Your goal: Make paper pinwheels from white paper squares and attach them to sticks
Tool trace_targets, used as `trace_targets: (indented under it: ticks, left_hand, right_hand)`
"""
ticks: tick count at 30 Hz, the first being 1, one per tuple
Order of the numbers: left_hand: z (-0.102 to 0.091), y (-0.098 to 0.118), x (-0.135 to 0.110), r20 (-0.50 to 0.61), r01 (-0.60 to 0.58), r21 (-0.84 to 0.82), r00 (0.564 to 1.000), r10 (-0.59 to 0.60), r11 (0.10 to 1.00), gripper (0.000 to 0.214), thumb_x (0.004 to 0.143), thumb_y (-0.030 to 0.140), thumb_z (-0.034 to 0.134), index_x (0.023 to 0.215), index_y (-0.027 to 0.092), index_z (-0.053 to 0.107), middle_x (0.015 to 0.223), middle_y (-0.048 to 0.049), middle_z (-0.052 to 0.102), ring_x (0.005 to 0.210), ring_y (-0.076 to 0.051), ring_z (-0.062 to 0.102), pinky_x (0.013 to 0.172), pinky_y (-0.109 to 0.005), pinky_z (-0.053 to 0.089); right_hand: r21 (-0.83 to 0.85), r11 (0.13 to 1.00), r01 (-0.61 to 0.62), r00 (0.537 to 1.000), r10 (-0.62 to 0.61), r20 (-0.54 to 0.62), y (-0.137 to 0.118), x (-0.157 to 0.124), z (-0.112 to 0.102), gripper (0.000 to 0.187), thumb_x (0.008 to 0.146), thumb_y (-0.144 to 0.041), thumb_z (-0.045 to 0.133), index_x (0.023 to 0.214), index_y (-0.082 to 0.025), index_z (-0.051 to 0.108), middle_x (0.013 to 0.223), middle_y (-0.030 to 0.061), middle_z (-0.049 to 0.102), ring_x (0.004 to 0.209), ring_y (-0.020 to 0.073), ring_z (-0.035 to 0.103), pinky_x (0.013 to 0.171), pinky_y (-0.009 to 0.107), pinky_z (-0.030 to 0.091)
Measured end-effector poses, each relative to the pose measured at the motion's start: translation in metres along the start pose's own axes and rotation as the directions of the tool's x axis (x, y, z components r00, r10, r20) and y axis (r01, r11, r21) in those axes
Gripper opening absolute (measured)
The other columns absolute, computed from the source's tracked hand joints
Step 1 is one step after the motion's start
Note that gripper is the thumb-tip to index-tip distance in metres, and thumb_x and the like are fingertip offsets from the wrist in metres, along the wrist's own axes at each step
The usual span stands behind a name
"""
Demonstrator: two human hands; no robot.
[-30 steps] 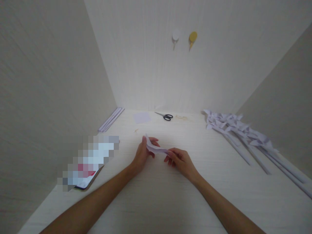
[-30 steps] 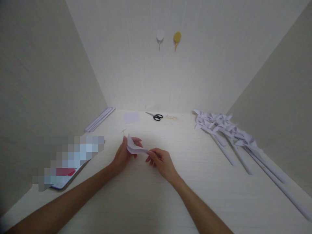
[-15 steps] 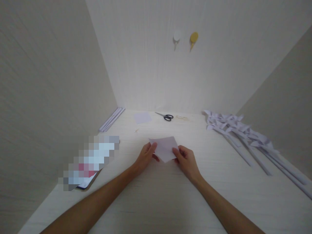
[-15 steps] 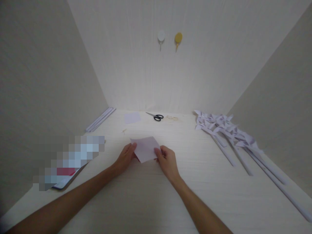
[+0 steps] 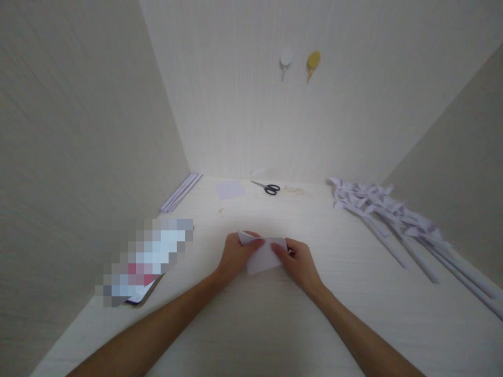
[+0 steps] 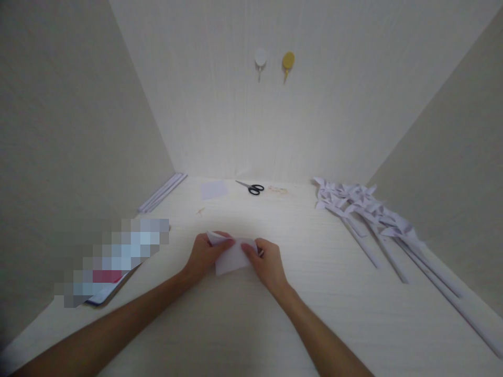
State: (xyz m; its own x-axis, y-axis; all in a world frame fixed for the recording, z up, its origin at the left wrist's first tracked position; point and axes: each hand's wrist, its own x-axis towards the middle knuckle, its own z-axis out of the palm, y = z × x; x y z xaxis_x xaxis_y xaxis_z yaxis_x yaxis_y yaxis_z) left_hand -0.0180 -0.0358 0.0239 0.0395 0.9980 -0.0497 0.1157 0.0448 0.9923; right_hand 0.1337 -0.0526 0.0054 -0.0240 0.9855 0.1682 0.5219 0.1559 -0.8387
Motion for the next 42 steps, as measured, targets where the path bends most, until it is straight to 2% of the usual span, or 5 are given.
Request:
trace_targets:
  ticks: [10, 21, 32, 38, 42]
  left_hand:
    - [-0.006, -0.002, 0.003, -0.046, 0.021, 0.039, 0.999, -0.019, 0.999, 0.036, 0.062, 0.041, 0.054, 0.073, 0.007, 0.062, 0.068, -0.0081, 0.063, 0.058, -0.016, 0.055, 0.049, -0.026, 0.042]
    - [-0.011, 0.001, 0.005, 0.078, 0.064, 0.063, 0.995, -0.069, 0.996, 0.032, 0.058, 0.037, 0.059, 0.074, 0.009, 0.061, 0.064, -0.0049, 0.062, 0.054, -0.014, 0.054, 0.048, -0.024, 0.041]
    - [-0.01, -0.006, 0.007, 0.249, -0.132, 0.22, 0.966, 0.076, 0.966, 0.032, 0.064, 0.041, 0.049, 0.059, 0.01, 0.055, 0.056, -0.0012, 0.053, 0.052, -0.011, 0.045, 0.046, -0.022, 0.035]
    - [-0.01, -0.009, 0.009, 0.312, -0.209, 0.243, 0.941, 0.128, 0.947, 0.036, 0.071, 0.042, 0.039, 0.052, 0.012, 0.048, 0.05, 0.0025, 0.041, 0.049, -0.008, 0.035, 0.043, -0.02, 0.027]
    - [-0.01, -0.007, 0.008, 0.358, -0.191, 0.215, 0.928, 0.105, 0.958, 0.032, 0.068, 0.04, 0.044, 0.054, 0.012, 0.051, 0.049, 0.0033, 0.039, 0.048, -0.008, 0.034, 0.043, -0.019, 0.026]
  right_hand:
    - [0.068, 0.974, 0.217, 0.975, -0.22, 0.041, -0.009, -0.006, -0.011, 0.031, 0.082, -0.028, 0.029, 0.056, -0.017, 0.041, 0.051, -0.0021, 0.041, 0.049, 0.0093, 0.041, 0.046, 0.021, 0.033]
    - [-0.295, 0.699, 0.651, 0.711, -0.698, -0.082, -0.001, -0.01, -0.018, 0.018, 0.072, -0.011, 0.049, 0.088, -0.02, 0.051, 0.077, 0.0047, 0.055, 0.066, 0.0119, 0.05, 0.054, 0.023, 0.043]
    - [-0.39, 0.418, 0.82, 0.528, -0.815, 0.237, -0.015, -0.011, -0.024, 0.014, 0.077, -0.017, 0.047, 0.086, -0.02, 0.058, 0.086, 0.0013, 0.064, 0.08, 0.0129, 0.054, 0.077, 0.032, 0.04]
    - [-0.302, 0.468, 0.83, 0.555, -0.741, 0.377, -0.015, -0.012, -0.02, 0.02, 0.08, -0.015, 0.041, 0.094, -0.019, 0.055, 0.092, 0.0028, 0.063, 0.087, 0.0124, 0.055, 0.087, 0.033, 0.036]
    - [-0.252, 0.598, 0.761, 0.648, -0.673, 0.358, -0.018, -0.015, -0.019, 0.018, 0.079, -0.015, 0.04, 0.087, -0.019, 0.055, 0.077, 0.0032, 0.065, 0.075, 0.0127, 0.058, 0.083, 0.033, 0.039]
